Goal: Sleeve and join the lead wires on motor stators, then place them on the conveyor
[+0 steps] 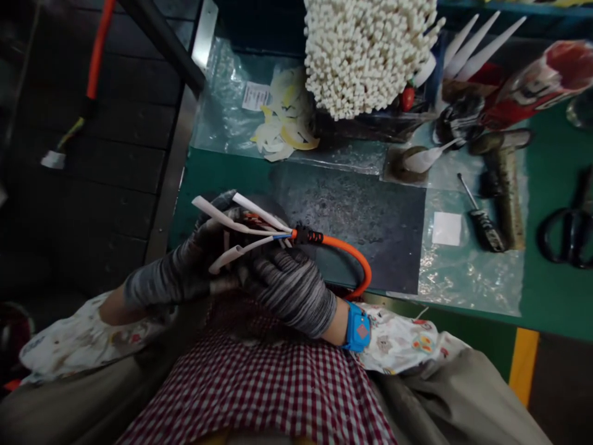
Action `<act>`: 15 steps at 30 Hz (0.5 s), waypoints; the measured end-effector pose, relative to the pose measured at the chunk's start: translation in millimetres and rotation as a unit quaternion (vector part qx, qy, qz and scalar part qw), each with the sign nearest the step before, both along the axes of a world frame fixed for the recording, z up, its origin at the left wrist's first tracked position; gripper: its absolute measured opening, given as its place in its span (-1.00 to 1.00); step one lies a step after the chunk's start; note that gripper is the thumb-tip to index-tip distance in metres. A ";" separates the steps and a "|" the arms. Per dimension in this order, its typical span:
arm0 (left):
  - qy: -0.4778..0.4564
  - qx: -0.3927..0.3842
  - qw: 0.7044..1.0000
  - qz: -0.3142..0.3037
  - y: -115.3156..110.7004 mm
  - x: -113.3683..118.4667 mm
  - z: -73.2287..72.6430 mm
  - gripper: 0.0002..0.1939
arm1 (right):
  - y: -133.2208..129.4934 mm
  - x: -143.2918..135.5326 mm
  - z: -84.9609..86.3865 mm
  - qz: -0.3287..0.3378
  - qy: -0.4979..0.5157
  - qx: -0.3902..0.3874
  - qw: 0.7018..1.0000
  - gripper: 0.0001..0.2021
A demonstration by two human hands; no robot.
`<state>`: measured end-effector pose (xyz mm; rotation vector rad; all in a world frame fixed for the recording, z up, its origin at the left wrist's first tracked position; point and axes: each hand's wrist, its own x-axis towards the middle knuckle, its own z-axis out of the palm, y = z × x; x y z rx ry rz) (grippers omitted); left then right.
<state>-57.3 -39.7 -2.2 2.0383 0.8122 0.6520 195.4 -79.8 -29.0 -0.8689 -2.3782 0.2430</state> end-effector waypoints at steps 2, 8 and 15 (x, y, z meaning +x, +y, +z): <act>-0.008 0.006 1.000 0.016 -5.3 1.8 -2.0 0.02 | -2.2 -3.4 0.9 -0.015 -0.004 -0.007 1.000 -0.76; -0.031 0.031 0.997 0.067 -18.2 5.0 -15.6 -0.09 | 1.5 15.7 20.2 0.028 0.083 0.022 0.996 -0.81; 0.034 0.049 0.991 0.123 -25.6 36.4 1.1 -0.06 | 18.0 37.8 20.0 -0.157 0.108 -0.105 0.976 -0.37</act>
